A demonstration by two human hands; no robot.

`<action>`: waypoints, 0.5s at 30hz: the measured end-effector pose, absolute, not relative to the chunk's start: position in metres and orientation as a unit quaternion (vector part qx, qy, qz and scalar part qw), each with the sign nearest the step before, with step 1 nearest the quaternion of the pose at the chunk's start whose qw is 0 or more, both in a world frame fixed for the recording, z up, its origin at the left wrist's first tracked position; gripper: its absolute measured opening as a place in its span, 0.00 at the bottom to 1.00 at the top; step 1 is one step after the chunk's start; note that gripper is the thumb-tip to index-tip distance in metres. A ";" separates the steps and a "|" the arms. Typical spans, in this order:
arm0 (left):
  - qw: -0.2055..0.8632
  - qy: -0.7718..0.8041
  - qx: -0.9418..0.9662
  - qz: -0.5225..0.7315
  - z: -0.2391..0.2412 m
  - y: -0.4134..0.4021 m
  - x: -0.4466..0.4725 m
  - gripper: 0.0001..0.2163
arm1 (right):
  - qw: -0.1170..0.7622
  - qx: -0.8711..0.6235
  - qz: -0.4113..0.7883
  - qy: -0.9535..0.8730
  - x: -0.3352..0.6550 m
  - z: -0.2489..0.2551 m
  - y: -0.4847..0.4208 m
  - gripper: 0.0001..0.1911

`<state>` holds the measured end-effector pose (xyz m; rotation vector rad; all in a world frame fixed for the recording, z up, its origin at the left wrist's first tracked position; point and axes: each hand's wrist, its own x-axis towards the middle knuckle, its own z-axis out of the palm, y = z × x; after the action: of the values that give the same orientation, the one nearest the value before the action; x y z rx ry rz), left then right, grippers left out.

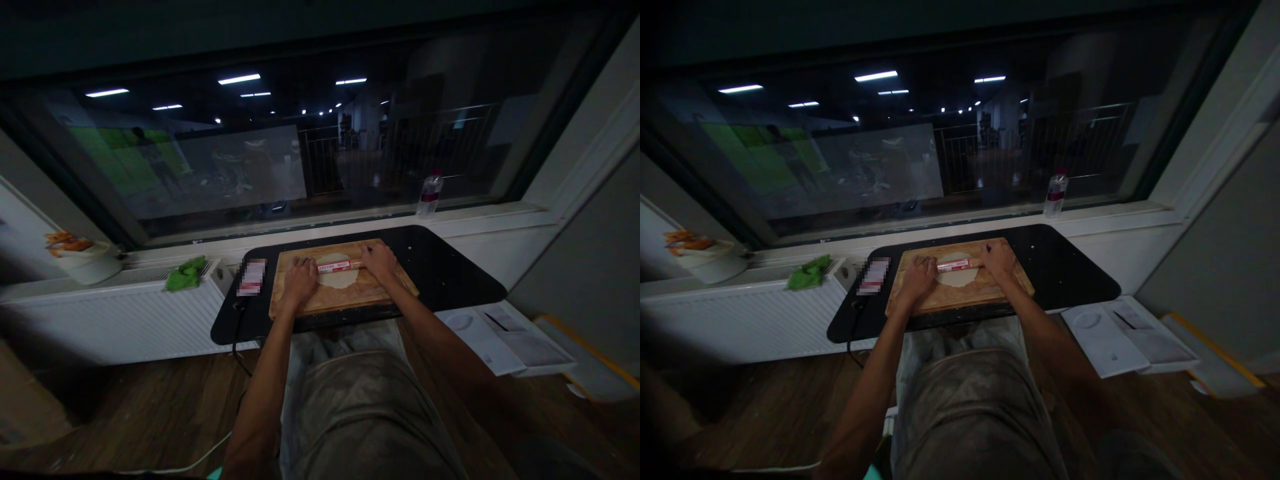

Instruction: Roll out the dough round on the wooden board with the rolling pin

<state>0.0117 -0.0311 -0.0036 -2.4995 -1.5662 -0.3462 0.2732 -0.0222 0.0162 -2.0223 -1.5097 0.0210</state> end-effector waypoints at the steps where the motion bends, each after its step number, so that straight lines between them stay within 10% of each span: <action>1: 0.086 -0.524 -0.840 -0.113 -0.003 -0.027 0.013 0.22 | 0.306 -0.767 0.013 -0.564 0.274 0.016 -0.022 0.22; 15: 0.044 -0.546 -0.823 -0.153 -0.012 -0.017 0.016 0.24 | 0.311 -0.785 0.028 -0.535 0.272 0.020 -0.024 0.23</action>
<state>0.0160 -0.0169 -0.0119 -2.5149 -1.6680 -0.4690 0.2717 -0.0244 0.0195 -2.0729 -1.4120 0.0733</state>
